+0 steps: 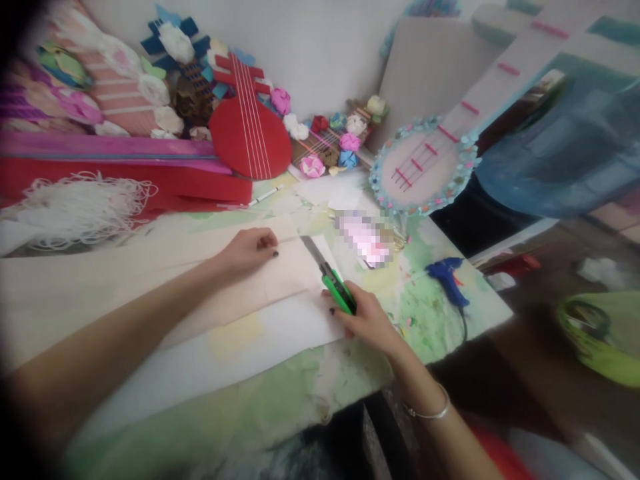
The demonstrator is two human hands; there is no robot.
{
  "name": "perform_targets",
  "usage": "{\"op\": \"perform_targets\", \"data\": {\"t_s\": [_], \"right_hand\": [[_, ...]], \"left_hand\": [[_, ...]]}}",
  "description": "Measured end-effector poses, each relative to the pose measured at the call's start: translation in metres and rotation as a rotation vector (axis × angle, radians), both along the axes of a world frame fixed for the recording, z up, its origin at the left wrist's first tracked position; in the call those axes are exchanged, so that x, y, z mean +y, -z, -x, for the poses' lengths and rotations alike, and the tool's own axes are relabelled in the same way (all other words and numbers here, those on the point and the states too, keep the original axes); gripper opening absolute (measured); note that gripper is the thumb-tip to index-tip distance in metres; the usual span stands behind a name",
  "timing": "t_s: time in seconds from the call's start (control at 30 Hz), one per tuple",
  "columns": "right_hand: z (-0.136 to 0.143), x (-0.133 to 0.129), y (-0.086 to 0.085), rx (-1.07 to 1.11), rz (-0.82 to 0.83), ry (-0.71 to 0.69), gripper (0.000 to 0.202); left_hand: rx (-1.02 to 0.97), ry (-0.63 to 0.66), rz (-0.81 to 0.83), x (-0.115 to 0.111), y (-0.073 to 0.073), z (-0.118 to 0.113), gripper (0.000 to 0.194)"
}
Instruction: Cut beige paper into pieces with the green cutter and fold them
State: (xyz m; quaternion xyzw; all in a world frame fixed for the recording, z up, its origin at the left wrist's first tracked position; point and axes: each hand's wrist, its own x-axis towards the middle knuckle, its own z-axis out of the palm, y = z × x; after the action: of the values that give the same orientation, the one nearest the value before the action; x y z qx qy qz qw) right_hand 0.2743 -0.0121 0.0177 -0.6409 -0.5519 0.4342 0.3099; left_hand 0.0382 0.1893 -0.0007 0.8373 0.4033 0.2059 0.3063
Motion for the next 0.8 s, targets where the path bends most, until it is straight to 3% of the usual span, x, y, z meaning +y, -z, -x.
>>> {"op": "perform_targets", "data": {"t_s": [0.3,0.5,0.63,0.8], "right_hand": [[0.006,-0.005,-0.002,-0.189,0.019,-0.074,0.012],[0.009,-0.007,-0.004,-0.246,0.012,-0.087,0.018],[0.008,-0.008,-0.004,-0.174,0.036,-0.096,0.021],[-0.017,-0.006,-0.009,-0.086,-0.015,-0.029,0.039]], "left_hand": [[-0.016,0.001,0.019,0.002,0.001,0.006,0.009],[-0.063,-0.015,0.023,0.003,0.007,0.007,0.009],[-0.089,-0.006,0.031,0.004,0.008,0.008,0.012],[-0.109,0.022,0.047,0.004,0.010,0.009,0.016]]}}
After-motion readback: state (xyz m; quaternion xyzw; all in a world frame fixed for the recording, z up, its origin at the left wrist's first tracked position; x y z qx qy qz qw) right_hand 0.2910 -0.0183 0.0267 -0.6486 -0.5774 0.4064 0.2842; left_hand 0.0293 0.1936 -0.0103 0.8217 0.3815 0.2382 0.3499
